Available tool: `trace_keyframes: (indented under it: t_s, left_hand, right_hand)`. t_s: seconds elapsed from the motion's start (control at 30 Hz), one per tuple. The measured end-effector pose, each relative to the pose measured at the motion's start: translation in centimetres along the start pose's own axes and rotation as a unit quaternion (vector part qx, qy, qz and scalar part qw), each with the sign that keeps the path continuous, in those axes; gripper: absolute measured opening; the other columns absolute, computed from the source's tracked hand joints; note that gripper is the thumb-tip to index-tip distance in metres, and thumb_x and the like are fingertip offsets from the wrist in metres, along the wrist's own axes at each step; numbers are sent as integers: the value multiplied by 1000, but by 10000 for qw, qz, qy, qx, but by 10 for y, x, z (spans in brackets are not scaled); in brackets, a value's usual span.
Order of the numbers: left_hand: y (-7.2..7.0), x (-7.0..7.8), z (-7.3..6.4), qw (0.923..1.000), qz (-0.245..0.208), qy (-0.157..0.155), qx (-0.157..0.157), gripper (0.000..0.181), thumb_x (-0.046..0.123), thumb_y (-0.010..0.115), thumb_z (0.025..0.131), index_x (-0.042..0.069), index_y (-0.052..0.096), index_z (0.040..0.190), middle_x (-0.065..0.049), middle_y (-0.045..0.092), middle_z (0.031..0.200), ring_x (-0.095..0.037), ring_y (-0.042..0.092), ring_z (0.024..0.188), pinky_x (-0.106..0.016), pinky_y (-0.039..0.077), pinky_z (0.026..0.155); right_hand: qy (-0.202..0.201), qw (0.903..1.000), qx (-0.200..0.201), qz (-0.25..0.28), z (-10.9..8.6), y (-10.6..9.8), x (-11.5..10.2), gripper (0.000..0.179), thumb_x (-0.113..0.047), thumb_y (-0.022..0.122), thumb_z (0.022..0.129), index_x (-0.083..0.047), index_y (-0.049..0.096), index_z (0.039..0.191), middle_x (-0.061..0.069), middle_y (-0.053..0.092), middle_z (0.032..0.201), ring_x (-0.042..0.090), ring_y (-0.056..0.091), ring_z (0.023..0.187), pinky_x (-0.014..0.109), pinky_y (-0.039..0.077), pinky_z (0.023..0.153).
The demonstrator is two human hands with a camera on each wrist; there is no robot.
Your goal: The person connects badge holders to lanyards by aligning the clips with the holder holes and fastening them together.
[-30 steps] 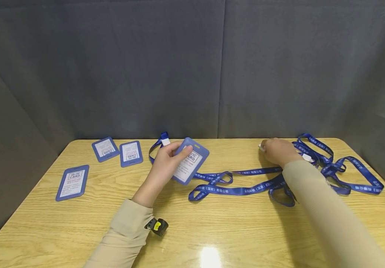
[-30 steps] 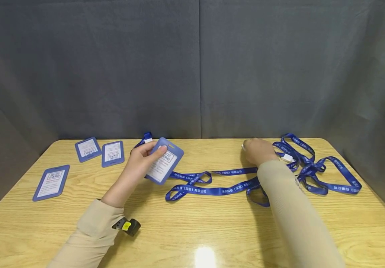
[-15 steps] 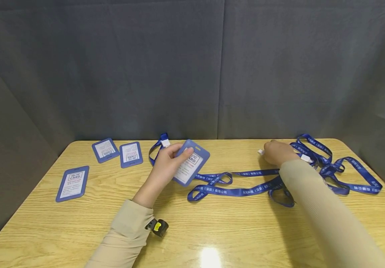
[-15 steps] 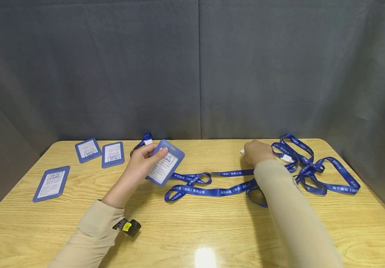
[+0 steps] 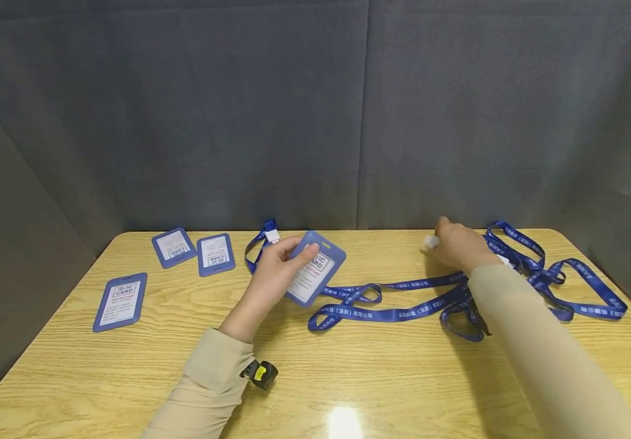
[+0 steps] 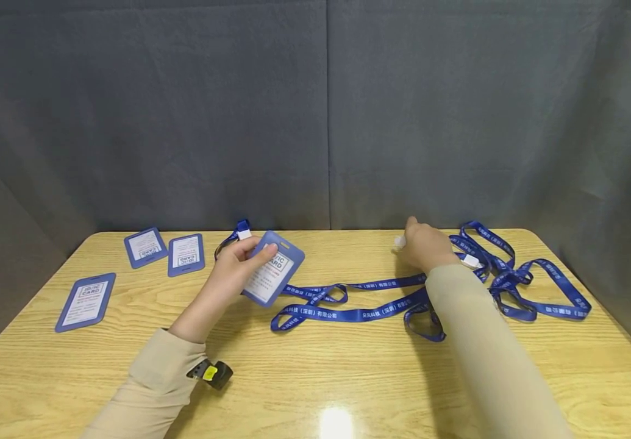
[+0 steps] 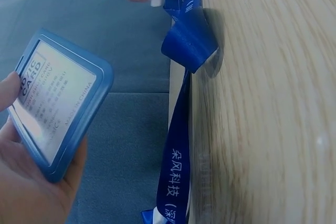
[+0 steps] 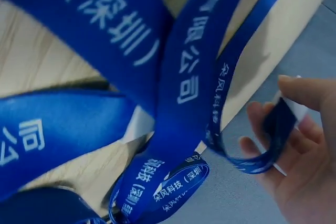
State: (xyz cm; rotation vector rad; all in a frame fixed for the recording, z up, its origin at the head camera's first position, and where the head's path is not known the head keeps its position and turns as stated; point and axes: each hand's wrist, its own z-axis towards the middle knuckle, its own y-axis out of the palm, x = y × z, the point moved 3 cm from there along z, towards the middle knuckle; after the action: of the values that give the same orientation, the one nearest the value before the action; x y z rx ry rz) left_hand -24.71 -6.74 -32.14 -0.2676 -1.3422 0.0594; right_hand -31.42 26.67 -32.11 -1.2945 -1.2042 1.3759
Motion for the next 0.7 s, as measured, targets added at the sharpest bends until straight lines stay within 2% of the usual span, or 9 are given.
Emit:
trace_keyframes:
  t_s: [0.13,0.23,0.43,0.57,0.7]
  left_hand:
    - [1,0,-2,10000,75,-34,-25,34,28,65,98,3,67,121,-9,66,91,-13,59,73,-24,48,62]
    - [1,2,-2,9999,111,-18,-43,35,29,64,98,4,67,123,-9,67,93,-13,60,74,-24,49,62]
    - [0,4,-1,10000,27,8,-69,35,29,63,99,4,66,123,-10,66,95,-13,59,74,-25,49,62]
    - [-1,4,-2,10000,24,-6,-17,35,29,64,99,3,66,122,-10,66,95,-13,59,74,-26,49,63]
    - [-2,5,-3,10000,36,-20,10,35,29,64,98,4,67,123,-10,66,94,-13,60,73,-25,50,61]
  right_hand:
    - [119,9959,324,832,-3,-7,-1,36,-17,61,98,8,44,119,32,59,110,43,58,94,57,47,84]
    - [247,9844,630,1625,-5,-15,-3,37,-17,61,100,8,43,121,30,56,111,39,58,93,52,48,79]
    - [368,9488,1106,2936,-13,-32,-6,44,-22,60,101,8,42,128,28,52,122,36,63,94,38,52,75]
    - [428,9212,1346,3626,-20,-40,-7,49,-26,61,100,6,41,130,24,53,127,15,63,85,22,51,71]
    - [443,8888,1590,4276,-29,-48,-11,45,-28,65,97,0,45,127,9,60,113,3,61,76,17,51,70]
